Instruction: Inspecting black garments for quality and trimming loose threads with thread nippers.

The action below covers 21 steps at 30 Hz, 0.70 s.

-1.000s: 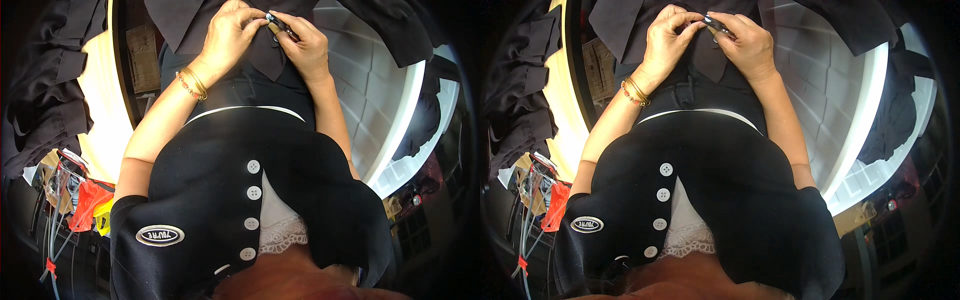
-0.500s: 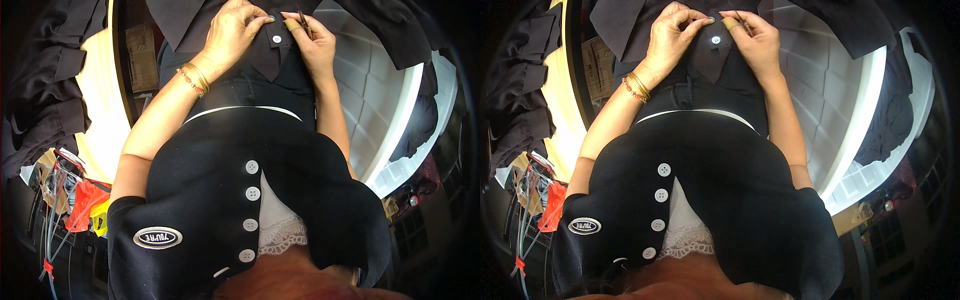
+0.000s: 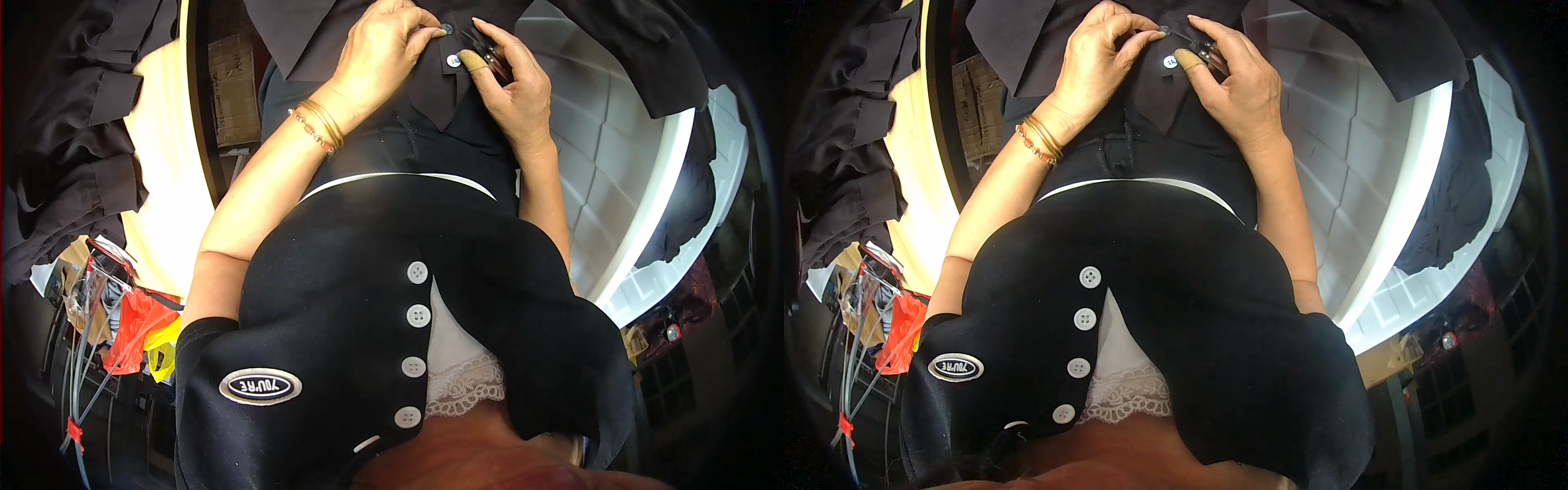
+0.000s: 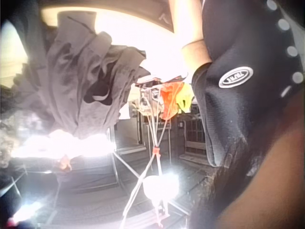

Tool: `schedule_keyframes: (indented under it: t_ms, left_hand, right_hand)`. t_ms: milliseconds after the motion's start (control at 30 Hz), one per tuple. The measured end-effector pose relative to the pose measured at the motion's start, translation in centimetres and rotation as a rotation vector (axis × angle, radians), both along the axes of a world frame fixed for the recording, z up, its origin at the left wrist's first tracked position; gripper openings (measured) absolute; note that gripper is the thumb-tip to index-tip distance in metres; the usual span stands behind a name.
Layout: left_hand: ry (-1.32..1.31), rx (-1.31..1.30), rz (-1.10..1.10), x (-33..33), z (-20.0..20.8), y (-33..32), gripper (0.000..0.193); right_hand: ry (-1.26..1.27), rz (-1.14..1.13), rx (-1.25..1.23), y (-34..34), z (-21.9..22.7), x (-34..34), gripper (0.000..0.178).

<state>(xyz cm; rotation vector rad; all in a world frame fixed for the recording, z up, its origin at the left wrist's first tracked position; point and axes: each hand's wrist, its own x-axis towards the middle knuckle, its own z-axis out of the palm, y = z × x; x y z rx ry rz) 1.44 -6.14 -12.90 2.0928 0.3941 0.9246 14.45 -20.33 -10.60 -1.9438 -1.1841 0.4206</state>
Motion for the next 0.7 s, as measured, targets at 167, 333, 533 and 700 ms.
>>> schedule_keyframes:
  t_ms: [167,333,533,700]
  left_hand:
    - [0.148,-0.056,-0.006,-0.2,0.7,0.0,0.009]
    - [0.133,-0.140,-0.037,-0.3,1.6,-0.1,0.010]
    - [-0.108,0.208,-0.031,0.9,2.8,0.9,0.016]
    - [0.076,0.104,-0.240,0.4,4.2,1.2,0.019]
  right_hand:
    - [-0.018,-0.012,0.003,-0.3,0.1,-0.3,0.039]
    - [-0.054,0.002,0.011,-0.6,0.5,-0.1,0.037]
    - [-0.018,0.004,0.140,-0.9,1.8,0.0,0.036]
    - [0.028,0.008,0.198,-1.1,3.2,0.3,0.035]
